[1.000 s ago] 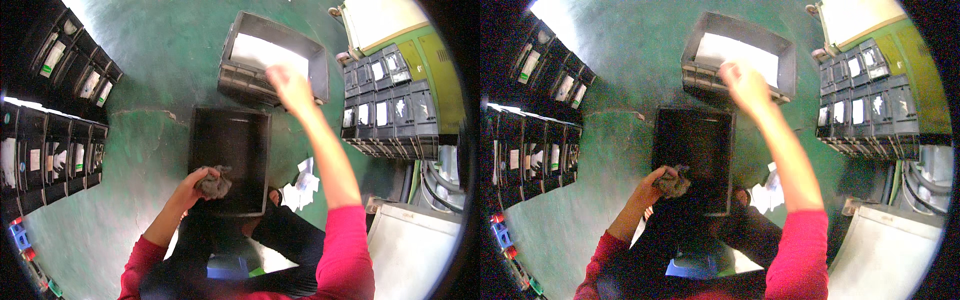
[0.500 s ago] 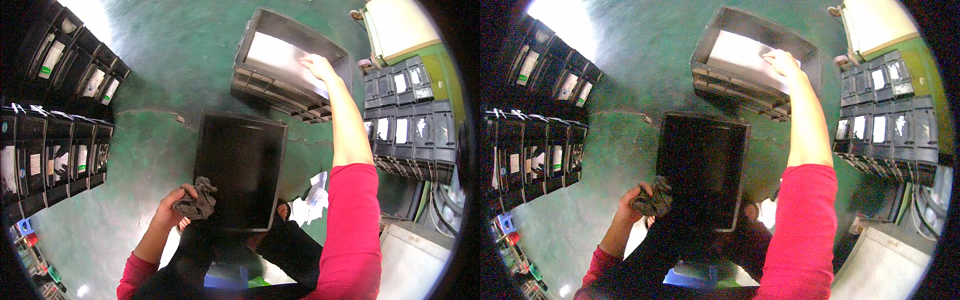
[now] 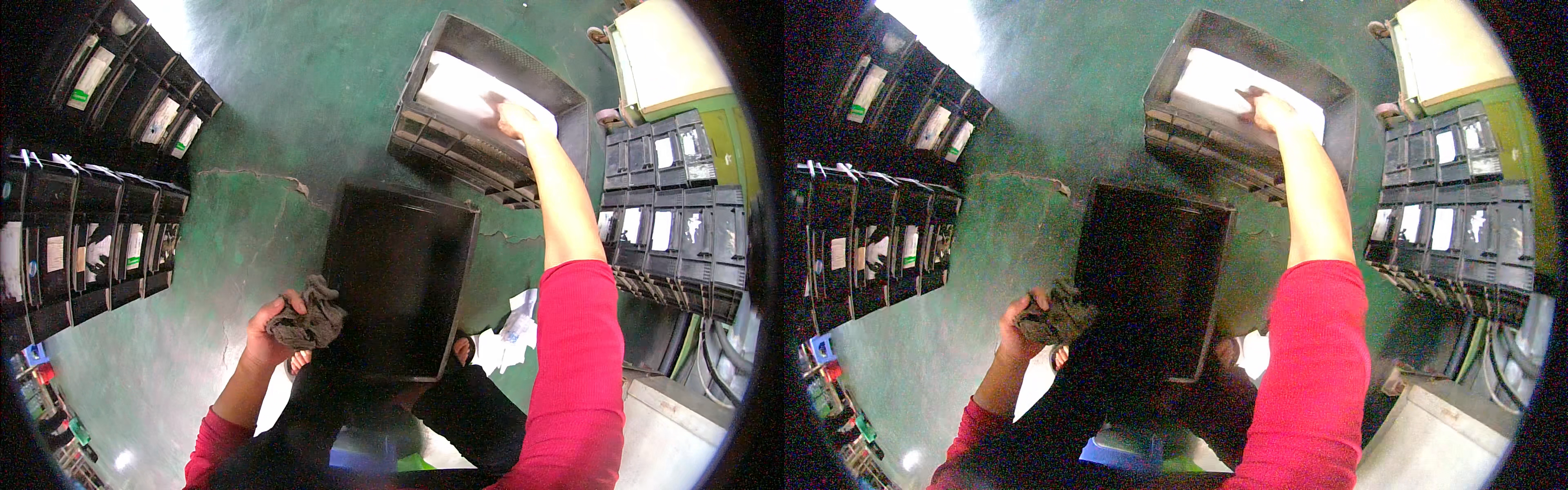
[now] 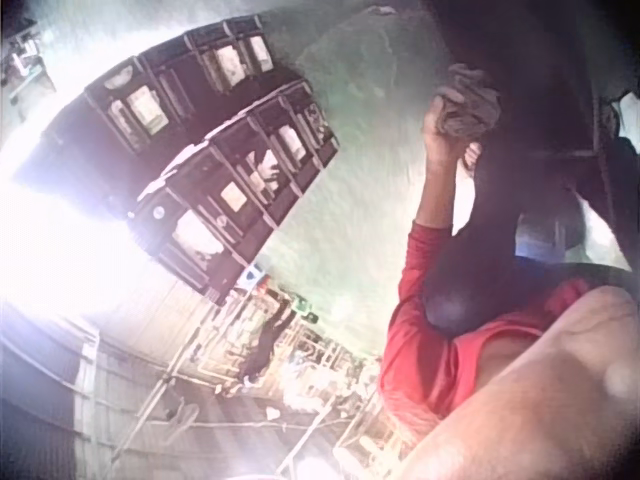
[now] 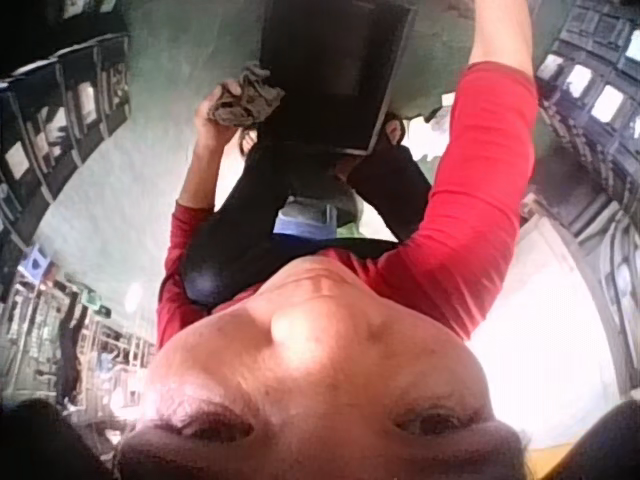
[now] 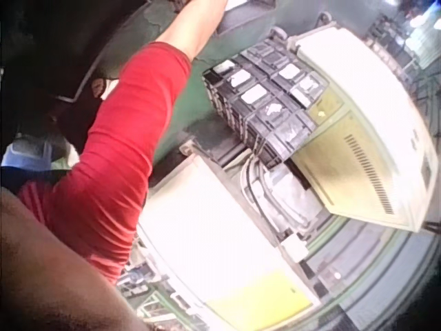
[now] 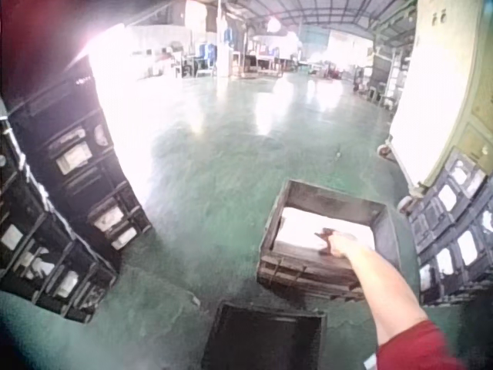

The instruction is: The person sits on a low stool and wipes the interior of black plastic bins with a cloth. They remove white paper from the bins, wipe the inside surfaces, and place the cleaned bins into a stack.

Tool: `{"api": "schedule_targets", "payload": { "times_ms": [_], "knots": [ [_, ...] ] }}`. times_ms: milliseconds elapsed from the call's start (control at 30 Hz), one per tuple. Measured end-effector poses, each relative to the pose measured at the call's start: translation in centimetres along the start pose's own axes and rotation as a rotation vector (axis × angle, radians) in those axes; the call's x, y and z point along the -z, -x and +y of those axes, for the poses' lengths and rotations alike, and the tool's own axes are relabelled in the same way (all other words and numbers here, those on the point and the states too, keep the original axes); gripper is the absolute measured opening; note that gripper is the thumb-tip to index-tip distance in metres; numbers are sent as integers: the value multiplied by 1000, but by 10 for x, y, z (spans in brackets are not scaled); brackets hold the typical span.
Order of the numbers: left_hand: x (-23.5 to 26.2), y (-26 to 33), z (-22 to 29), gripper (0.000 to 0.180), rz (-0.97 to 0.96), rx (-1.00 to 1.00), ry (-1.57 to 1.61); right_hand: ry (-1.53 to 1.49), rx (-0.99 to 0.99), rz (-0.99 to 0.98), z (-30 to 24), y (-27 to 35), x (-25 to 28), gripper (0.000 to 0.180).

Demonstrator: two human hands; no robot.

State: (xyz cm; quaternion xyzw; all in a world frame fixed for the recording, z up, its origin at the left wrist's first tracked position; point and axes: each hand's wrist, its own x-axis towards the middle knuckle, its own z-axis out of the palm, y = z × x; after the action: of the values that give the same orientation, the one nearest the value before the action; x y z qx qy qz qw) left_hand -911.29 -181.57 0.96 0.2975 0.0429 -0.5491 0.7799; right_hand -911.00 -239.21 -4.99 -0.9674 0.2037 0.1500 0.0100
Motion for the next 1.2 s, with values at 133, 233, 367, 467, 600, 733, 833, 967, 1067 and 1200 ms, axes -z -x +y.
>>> {"api": "schedule_targets", "payload": {
  "times_ms": [133,233,367,467,600,733,833,967,1067,1200],
  "knots": [
    [4,3,-1,33,102,39,-61,-338,60,390,22,34,29,25],
    [1,9,-1,33,45,50,-42,-1168,-174,509,32,79,80,24],
    [-12,16,1,33,38,-18,-63,-1826,-187,708,26,152,136,28],
    [-28,23,1,33,-19,-63,12,-1772,392,590,-12,230,127,38],
    [-40,34,3,32,-37,-102,86,-2276,-39,273,-119,307,64,37],
    [-37,44,9,32,-74,-174,133,-2501,-545,-66,-227,339,9,41],
    [-25,52,17,31,-50,-204,154,-1972,-773,-170,-248,343,15,42],
    [-8,58,23,31,24,-250,189,-1510,-767,-53,-250,357,39,37],
    [-3,59,23,31,20,-235,202,-1287,-677,78,-275,355,24,45],
    [-2,60,22,31,-11,-221,214,-877,-592,137,-327,316,-47,78]
  ]
}}
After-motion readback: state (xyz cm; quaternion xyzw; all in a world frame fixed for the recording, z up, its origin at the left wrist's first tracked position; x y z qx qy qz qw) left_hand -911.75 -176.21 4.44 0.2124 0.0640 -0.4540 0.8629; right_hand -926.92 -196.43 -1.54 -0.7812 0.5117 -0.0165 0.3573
